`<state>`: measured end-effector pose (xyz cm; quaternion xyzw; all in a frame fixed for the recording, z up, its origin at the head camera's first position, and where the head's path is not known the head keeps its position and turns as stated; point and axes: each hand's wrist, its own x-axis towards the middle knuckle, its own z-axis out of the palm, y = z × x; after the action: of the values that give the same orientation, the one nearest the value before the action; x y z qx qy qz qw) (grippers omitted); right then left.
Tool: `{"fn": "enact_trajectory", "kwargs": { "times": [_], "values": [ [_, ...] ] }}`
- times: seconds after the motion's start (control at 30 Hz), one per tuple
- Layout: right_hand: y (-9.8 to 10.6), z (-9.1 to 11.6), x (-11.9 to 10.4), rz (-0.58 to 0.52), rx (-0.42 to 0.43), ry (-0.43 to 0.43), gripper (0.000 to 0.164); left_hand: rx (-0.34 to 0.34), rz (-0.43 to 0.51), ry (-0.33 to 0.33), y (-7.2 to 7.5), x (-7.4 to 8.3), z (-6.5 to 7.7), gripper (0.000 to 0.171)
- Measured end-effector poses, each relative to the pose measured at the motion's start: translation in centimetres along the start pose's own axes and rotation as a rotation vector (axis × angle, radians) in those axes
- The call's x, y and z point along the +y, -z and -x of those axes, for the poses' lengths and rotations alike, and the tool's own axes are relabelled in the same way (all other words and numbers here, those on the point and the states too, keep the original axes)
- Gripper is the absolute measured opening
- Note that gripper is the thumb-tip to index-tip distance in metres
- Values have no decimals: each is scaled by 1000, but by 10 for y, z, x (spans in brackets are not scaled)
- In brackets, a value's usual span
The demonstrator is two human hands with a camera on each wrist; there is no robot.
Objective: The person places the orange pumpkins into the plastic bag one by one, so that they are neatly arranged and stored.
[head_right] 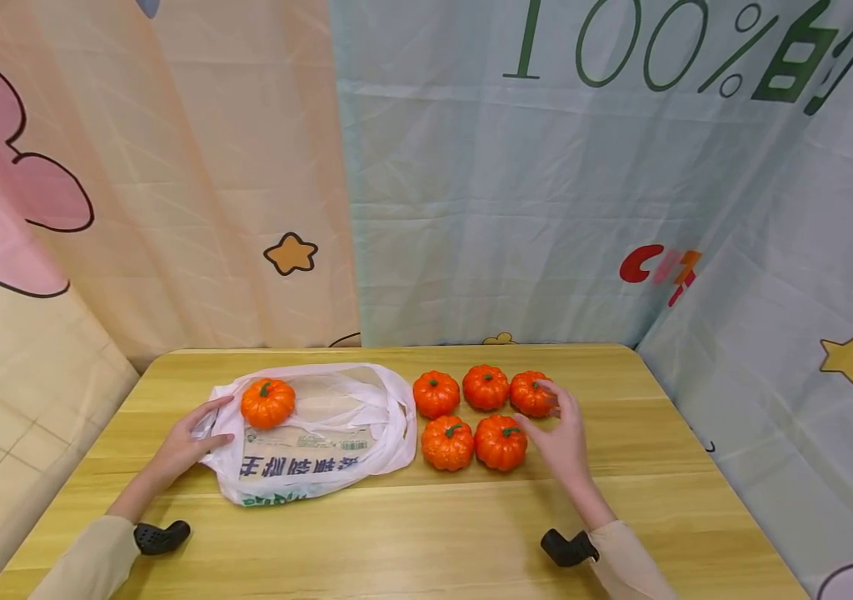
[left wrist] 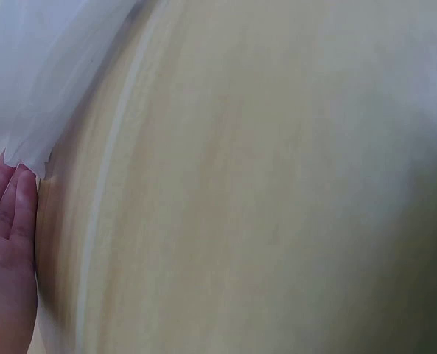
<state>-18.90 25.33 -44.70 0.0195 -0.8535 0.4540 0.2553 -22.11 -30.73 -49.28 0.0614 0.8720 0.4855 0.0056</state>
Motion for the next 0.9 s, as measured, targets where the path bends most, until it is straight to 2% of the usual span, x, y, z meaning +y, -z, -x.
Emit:
{"fn": "enact_trajectory", "kwargs": {
  "times": [0.2,0.57,0.9],
  "values": [
    [-2,-9,19,2,9,-61,62,5,-2,-6,-1,0,0,66],
    [-7,-23,44,24,-11,-87,64,13,1,-9,0,-1,1,65],
    [-4,-37,48,-19,-93,-251,76,6,-6,3,0,-2,0,67]
  ]
}}
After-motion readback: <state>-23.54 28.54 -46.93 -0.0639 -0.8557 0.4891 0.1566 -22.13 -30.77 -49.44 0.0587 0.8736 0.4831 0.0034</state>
